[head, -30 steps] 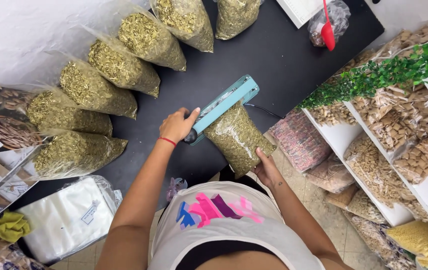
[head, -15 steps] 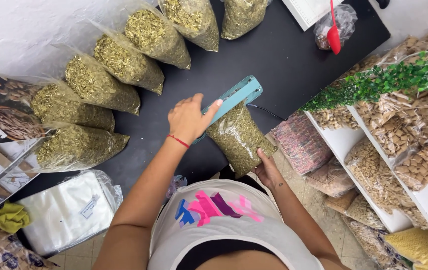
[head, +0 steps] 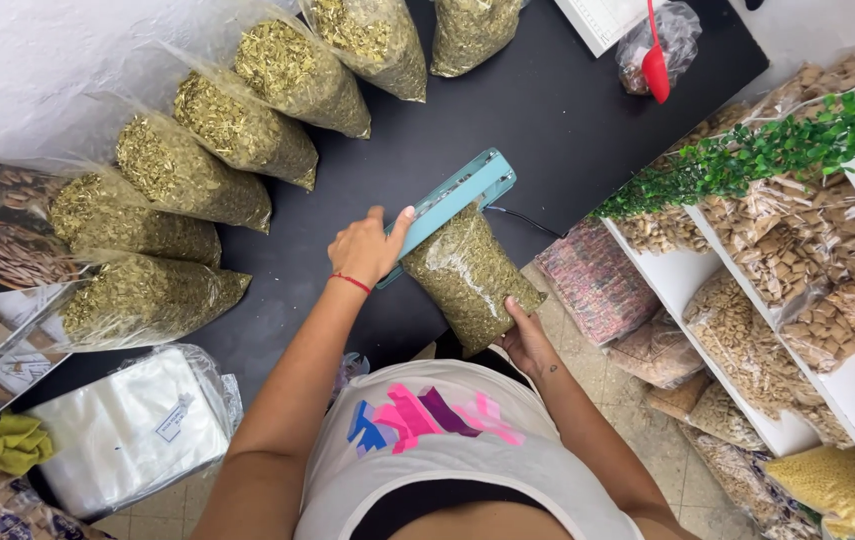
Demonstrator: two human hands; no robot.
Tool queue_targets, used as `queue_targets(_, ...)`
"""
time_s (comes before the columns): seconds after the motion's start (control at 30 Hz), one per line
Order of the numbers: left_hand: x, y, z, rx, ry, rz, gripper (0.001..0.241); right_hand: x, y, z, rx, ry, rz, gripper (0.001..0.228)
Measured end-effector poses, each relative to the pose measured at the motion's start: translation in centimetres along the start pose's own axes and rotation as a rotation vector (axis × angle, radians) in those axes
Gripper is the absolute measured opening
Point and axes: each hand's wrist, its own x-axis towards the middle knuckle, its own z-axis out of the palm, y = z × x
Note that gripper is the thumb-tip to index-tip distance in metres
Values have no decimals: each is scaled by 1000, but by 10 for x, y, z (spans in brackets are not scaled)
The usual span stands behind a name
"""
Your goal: Sealing plastic bags filled with dried herbs using a manual heat sealer.
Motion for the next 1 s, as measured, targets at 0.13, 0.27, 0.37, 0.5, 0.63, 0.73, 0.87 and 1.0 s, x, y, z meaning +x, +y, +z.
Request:
queue_targets(0.13,-6,3,-7,-27,-26,-10,80,-1,3,2,17,5,11,40)
queue_targets(0.27,-2,0,-3,-25,-47,-29,80,1,4,1,26,12,7,39)
queue_targets(0.37,-1,-1,-2,-15,-60,-37,80,4,6,-2,21,15,5,40)
queue_targets(0.5,-3,1,-4,-16,-55,-35,77,1,3,1,12,19,3,41)
queue_targets(0.63,5,-8,6,-11,-34,-42,75,4,6,-3,18,18,2,42)
queue_targets(0.73,6,-8,8,-9,-16,-34,73,5,6,-4,15,23,-4,43)
queue_targets(0.87,9,-11,13,-6,21,-28,70,5,4,-5,8,24,-4,44)
queue_targets(1.0,10,-12,13,-3,52,-1,68,8,3,-11,-14,40,-7,44)
